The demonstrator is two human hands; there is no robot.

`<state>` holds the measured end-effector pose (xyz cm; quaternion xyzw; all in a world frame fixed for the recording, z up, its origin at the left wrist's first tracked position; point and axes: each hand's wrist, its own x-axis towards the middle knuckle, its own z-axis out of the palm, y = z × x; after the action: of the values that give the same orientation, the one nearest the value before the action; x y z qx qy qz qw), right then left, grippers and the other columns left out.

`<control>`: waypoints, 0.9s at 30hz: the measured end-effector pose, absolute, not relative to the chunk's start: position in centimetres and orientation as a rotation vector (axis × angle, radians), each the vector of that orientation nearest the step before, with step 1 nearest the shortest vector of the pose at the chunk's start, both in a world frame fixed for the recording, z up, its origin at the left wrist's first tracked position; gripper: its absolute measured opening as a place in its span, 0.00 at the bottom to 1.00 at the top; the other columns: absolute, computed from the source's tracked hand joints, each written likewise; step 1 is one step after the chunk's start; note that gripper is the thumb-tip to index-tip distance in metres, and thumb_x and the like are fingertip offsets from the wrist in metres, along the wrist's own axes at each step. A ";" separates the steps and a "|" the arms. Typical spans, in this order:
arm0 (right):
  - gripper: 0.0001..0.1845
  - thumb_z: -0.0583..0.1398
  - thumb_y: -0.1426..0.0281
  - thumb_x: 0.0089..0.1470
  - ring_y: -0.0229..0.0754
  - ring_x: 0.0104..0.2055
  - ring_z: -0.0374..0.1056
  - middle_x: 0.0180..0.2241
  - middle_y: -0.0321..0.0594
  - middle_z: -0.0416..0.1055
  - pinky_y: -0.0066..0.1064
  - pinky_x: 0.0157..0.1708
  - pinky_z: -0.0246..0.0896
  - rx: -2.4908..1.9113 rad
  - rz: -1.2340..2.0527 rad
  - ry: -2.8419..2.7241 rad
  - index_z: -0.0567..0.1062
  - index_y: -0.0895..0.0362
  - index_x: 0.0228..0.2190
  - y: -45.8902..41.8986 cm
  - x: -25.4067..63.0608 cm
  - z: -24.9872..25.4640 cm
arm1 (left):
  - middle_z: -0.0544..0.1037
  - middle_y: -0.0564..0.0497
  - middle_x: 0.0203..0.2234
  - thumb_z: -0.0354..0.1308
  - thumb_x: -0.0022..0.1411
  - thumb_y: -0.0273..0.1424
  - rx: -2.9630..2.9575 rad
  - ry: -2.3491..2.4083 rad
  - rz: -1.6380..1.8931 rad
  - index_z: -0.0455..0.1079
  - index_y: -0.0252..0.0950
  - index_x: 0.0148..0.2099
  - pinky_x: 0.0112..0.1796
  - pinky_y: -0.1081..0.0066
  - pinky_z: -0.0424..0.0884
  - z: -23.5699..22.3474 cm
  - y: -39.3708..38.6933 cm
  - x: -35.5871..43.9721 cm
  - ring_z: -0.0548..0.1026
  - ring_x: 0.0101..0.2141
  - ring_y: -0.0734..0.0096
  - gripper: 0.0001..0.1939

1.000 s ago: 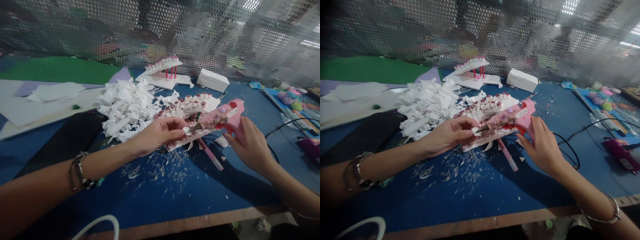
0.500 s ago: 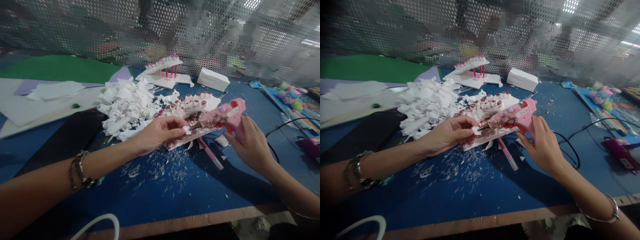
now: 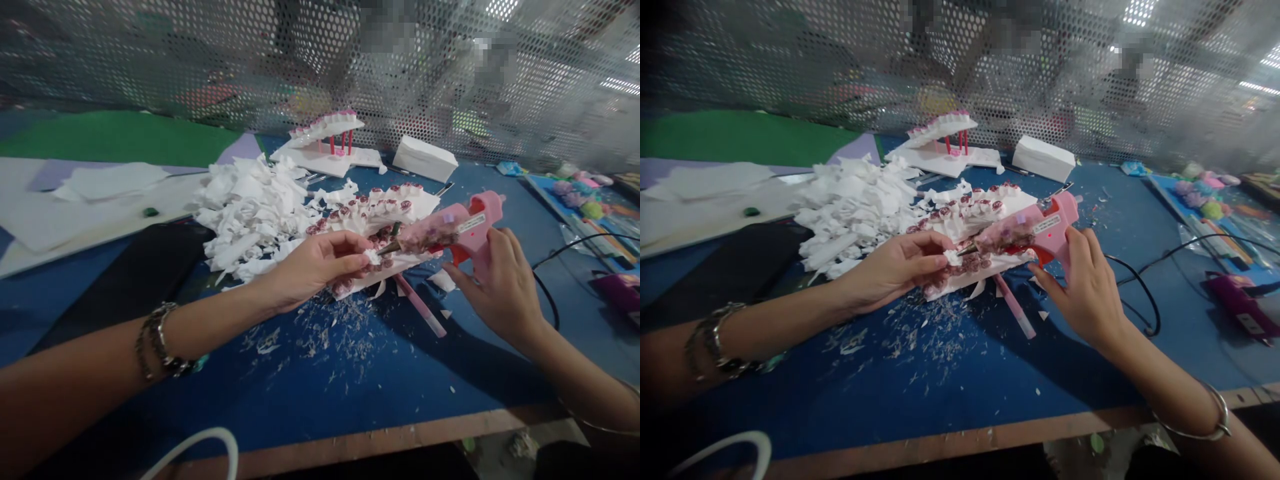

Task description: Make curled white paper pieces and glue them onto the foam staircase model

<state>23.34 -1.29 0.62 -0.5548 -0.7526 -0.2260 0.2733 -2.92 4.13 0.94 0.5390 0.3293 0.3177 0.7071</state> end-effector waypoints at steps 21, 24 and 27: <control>0.20 0.55 0.49 0.50 0.52 0.34 0.65 0.32 0.49 0.67 0.39 0.30 0.56 -2.297 -0.445 -1.770 0.60 0.52 0.30 -1.2 35.1 0.5 | 0.70 0.51 0.31 0.61 0.55 0.36 1.624 0.813 0.725 0.68 0.34 0.40 0.25 0.81 0.67 1.8 4.2 -3.3 0.68 0.28 0.79 0.13; 0.22 0.54 0.46 0.49 0.45 0.24 0.62 0.24 0.43 0.64 0.37 0.27 0.55 -2.374 -0.217 -1.865 0.61 0.52 0.25 -0.7 37.2 0.1 | 0.72 0.50 0.33 0.60 0.55 0.34 1.712 0.822 0.740 0.69 0.33 0.40 0.26 0.82 0.67 2.3 4.0 -3.2 0.69 0.30 0.78 0.12; 0.25 0.58 0.44 0.44 0.40 0.18 0.57 0.18 0.39 0.64 0.36 0.24 0.52 -2.322 -0.186 -1.920 0.66 0.54 0.22 0.1 38.1 1.1 | 0.73 0.49 0.35 0.59 0.56 0.34 1.762 0.817 0.728 0.69 0.33 0.41 0.27 0.82 0.68 2.6 3.9 -3.1 0.70 0.31 0.77 0.12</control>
<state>38.11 0.05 1.06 -0.7678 -0.6347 -0.0614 0.0613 -3.14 3.92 2.60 0.7312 0.3392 0.3023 0.5088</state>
